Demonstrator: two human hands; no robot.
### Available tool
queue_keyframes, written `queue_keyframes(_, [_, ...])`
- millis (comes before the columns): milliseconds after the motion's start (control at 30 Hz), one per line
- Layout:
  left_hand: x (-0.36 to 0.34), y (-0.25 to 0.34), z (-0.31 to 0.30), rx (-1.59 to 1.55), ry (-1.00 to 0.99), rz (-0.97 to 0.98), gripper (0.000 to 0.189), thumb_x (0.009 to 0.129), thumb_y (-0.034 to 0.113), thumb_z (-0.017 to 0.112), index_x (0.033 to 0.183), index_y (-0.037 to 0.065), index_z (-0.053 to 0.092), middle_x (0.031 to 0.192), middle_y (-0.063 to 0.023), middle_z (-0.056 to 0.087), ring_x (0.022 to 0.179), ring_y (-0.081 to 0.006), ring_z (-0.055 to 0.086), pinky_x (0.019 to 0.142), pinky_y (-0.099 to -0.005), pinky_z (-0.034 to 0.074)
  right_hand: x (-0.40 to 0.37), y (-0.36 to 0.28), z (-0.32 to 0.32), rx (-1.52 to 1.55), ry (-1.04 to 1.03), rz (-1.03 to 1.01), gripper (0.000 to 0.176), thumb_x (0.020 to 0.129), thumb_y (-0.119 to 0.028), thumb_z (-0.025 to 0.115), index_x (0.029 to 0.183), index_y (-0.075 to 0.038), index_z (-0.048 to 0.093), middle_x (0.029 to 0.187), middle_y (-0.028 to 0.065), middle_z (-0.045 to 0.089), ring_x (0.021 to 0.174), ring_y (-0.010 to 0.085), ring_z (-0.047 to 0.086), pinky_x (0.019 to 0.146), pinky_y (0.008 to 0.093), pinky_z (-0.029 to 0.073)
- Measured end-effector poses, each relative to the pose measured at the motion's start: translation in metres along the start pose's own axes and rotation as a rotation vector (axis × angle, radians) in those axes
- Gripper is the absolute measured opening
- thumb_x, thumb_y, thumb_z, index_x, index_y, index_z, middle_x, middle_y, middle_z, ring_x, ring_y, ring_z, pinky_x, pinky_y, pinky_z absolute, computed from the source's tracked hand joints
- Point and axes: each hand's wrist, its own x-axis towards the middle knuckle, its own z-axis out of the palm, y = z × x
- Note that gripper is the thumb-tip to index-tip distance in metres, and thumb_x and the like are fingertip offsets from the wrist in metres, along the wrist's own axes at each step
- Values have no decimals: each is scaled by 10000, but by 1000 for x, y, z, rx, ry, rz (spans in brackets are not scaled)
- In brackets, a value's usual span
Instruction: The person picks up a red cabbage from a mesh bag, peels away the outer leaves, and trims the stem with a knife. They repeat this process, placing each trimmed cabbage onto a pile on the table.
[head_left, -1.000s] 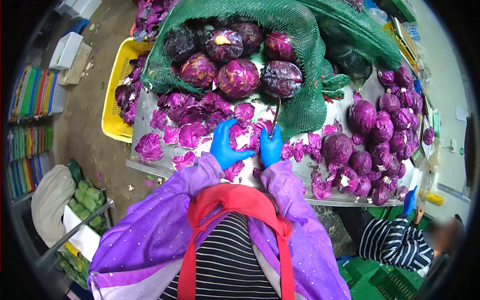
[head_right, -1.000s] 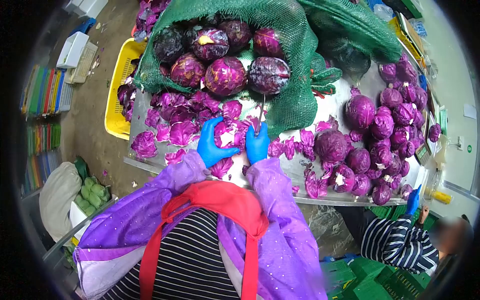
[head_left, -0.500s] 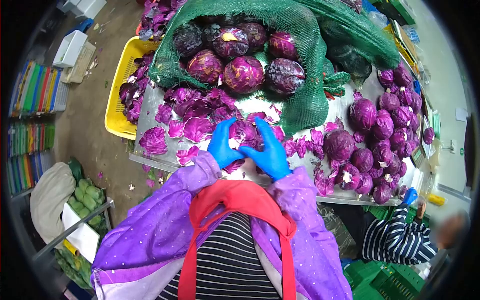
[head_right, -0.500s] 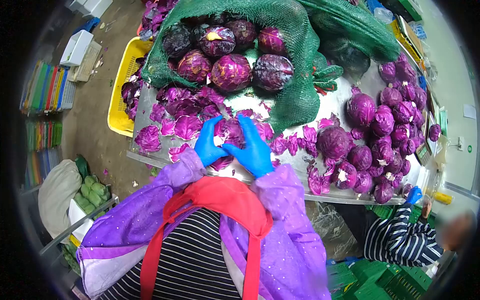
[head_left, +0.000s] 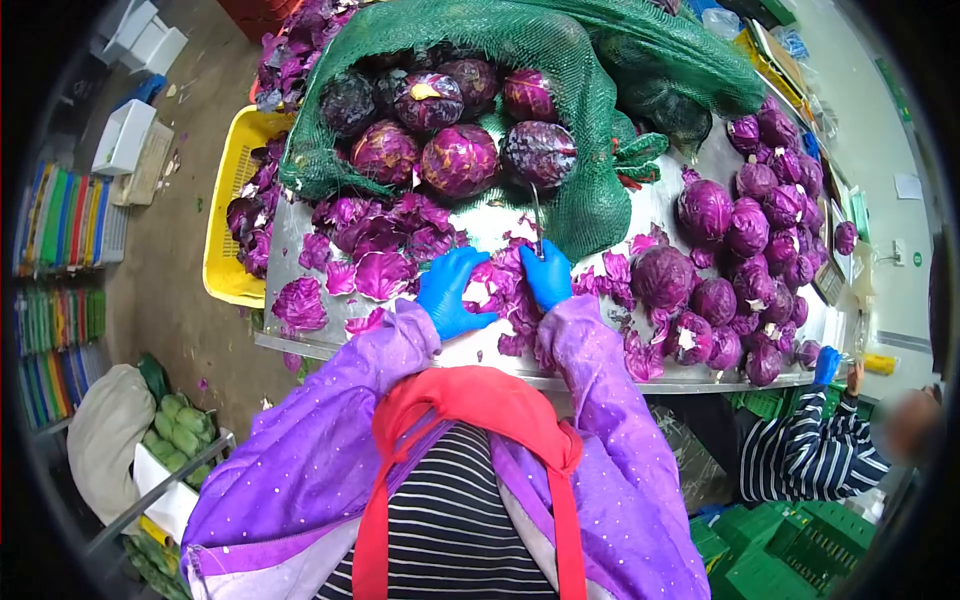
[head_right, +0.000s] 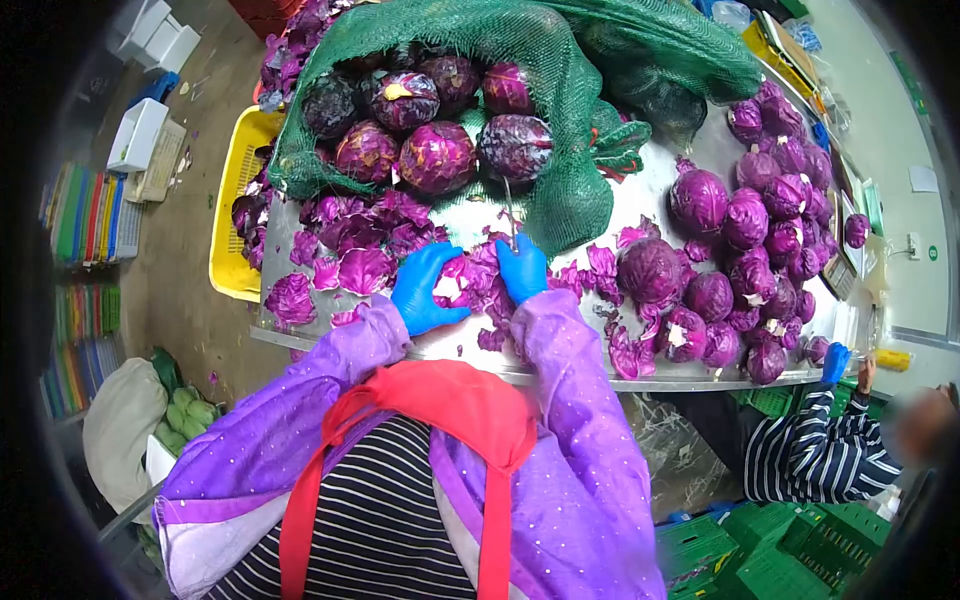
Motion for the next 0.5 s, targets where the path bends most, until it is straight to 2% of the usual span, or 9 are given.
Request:
queue_keyframes(67, [-12,-5,-2,-51,-10,-3,892,551,335,821,1314,94,429,1307,-163,440,1213,-369,422,1016,-467,338,-5,8,4,254,15,51,208,833,-212,662,897,-17,625,722,98,635,650,162,580,617,336,468])
queue_keyframes(133, [-21,-12,-10,-79,-29,19,908,547,331,820,1329,99,419,1332,-166,424,1234,-367,405,1023,-473,328,-23,-15,-7,327,-18,122,163,845,-171,662,921,-29,633,762,23,622,683,102,542,629,280,447])
queue_keyframes(167, [-29,-19,-15,-46,-62,30,943,549,364,817,1366,153,394,1378,-136,372,1285,-346,353,1014,-492,301,-31,-28,-11,365,-34,155,144,850,-150,663,933,-35,637,782,-14,616,699,72,523,635,253,436])
queue_keyframes(267, [-45,-6,-32,91,-27,-4,952,541,377,819,1364,151,397,1374,-133,374,1266,-359,368,1007,-499,304,-63,-45,7,589,-55,95,201,830,-154,693,971,-27,626,808,-4,618,720,75,540,660,247,453])
queue_keyframes(300, [-42,8,-32,81,-31,-84,980,521,369,829,1368,145,391,1362,-148,378,1260,-370,366,1004,-496,310,-70,-66,1,383,-180,14,299,808,-159,722,1034,-7,599,887,33,637,791,108,576,729,263,478])
queue_keyframes(333, [-38,7,-26,20,31,-75,952,522,345,837,1345,137,408,1330,-165,392,1233,-377,380,998,-493,322,-76,-72,10,252,-56,-278,393,789,-236,737,1060,0,579,919,104,654,854,179,625,766,309,495])
queue_keyframes(400, [-32,-4,-14,34,55,-95,900,529,337,849,1295,101,438,1326,-188,384,1227,-381,381,1009,-501,334,-75,-71,21,216,-25,-234,442,769,-247,754,1094,-13,567,974,125,654,914,218,629,828,327,487])
queue_keyframes(500, [-37,-7,-9,6,96,-51,847,541,297,853,1258,88,454,1289,-189,413,1206,-381,399,1012,-489,334,-67,-64,17,260,-115,-104,399,781,-244,741,1059,-9,577,952,142,658,877,225,640,783,336,496])
